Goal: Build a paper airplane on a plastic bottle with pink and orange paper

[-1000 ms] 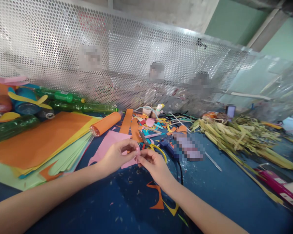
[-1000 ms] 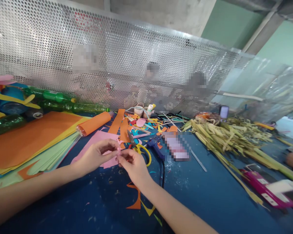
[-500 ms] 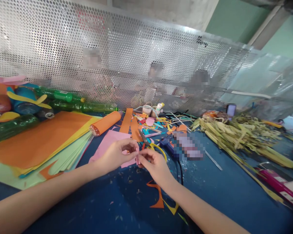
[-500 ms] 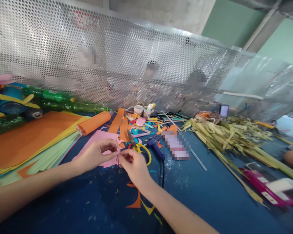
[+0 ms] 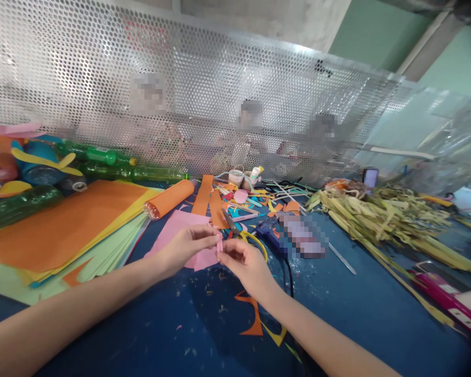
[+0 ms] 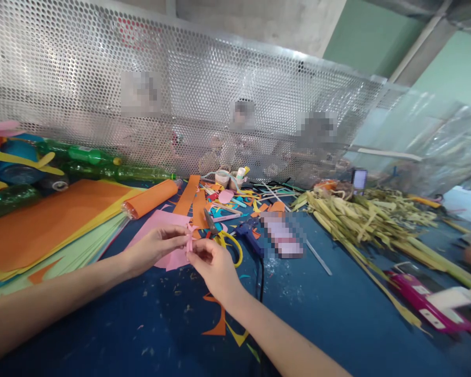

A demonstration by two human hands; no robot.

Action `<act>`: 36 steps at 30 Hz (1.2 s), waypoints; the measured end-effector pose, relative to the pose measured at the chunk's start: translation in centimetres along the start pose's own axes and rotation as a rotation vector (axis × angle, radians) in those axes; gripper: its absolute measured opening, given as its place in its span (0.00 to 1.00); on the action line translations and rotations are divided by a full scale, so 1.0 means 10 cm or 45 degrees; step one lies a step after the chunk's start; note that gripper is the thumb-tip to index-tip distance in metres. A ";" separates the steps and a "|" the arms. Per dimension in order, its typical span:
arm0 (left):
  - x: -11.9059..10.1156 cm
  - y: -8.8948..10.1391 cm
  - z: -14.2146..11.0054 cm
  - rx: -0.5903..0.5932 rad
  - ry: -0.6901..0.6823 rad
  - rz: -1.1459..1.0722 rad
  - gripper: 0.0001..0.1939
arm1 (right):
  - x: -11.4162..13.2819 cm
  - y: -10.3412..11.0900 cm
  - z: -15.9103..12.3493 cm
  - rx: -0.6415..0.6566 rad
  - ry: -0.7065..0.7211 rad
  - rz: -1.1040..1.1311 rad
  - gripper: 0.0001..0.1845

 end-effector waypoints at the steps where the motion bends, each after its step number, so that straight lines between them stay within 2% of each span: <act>1: 0.02 0.00 0.00 0.015 0.010 -0.013 0.09 | 0.00 0.01 0.01 -0.005 0.001 0.002 0.07; 9: 0.04 -0.09 -0.02 0.037 0.102 -0.298 0.07 | -0.03 0.03 0.03 0.010 -0.025 0.067 0.10; 18: 0.11 -0.03 -0.02 0.017 0.063 -0.125 0.08 | -0.08 0.04 0.05 0.020 -0.049 0.051 0.10; 31: 0.11 0.03 -0.05 -0.278 0.038 0.013 0.07 | -0.07 0.04 0.03 -0.043 0.006 -0.028 0.09; 36: 0.13 -0.01 -0.05 -0.227 0.050 -0.086 0.08 | -0.06 0.06 0.03 -0.055 0.020 -0.068 0.08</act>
Point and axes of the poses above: each hand's wrist, its own z-axis towards the middle knuckle, its own y-axis out of the back of the hand, x = y × z, the point moved 5 cm from there along z, towards the middle knuckle, and after that the axes turned 4 degrees about z, right-handed, at the moved point
